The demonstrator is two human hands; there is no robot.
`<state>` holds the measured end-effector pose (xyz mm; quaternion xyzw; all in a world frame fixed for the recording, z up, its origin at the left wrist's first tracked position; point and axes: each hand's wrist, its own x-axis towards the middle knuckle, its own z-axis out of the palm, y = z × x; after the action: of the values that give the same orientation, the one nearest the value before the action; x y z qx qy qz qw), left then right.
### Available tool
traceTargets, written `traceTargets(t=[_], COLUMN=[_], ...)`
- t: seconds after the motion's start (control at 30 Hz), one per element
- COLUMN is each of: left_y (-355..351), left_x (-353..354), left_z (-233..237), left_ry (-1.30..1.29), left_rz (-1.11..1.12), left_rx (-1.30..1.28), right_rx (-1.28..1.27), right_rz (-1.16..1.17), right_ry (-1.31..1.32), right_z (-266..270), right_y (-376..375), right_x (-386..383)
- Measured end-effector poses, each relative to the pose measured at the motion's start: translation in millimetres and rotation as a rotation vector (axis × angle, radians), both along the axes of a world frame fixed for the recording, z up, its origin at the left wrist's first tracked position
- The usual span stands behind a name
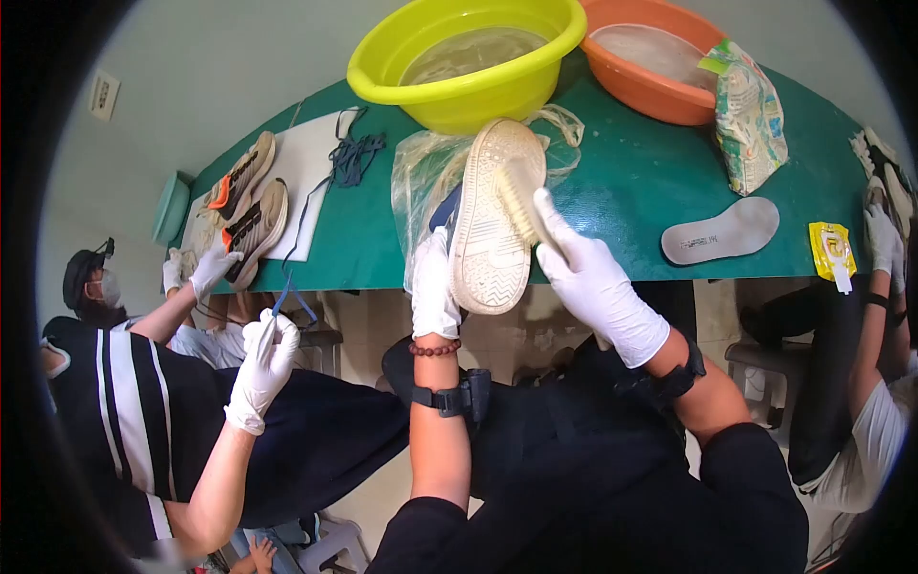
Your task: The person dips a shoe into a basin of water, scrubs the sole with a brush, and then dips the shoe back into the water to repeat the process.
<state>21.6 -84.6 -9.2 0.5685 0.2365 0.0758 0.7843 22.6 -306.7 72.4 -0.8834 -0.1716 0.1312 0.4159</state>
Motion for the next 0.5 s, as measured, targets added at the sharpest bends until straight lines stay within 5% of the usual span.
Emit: traceTargets(t=[0.03, 0.07, 0.2, 0.3, 0.4, 0.5], left_y=[3.6, 20.2, 18.5, 12.7, 7.8, 7.4], left_x=[1.2, 3.7, 5.0, 0.3, 1.2, -4.3], left_z=[-5.1, -27.2, -27.6, -21.8, -11.9, -7.7], left_ry=[0.013, 0.023, 0.018, -0.001, -0.034, -0.015], left_rz=[0.024, -0.041, -0.010, 0.013, -0.003, -0.007], left_rx=[-0.038, 0.256, 0.194, 0.095, 0.011, 0.061], right_rx=[0.104, 0.140, 0.087, -0.051, -0.079, -0.215], right_rz=[-0.029, -0.045, -0.159, 0.017, -0.163, 0.003], right_ry=[-0.087, -0.127, -0.099, -0.246, -0.148, -0.152], right_z=[-13.8, -22.3, -4.2, -24.1, -3.3, -21.2], right_y=[-0.5, -1.4, -3.9, -4.0, -12.1, -17.6], right_x=[1.2, -0.7, -9.7, -0.7, -3.8, -0.3])
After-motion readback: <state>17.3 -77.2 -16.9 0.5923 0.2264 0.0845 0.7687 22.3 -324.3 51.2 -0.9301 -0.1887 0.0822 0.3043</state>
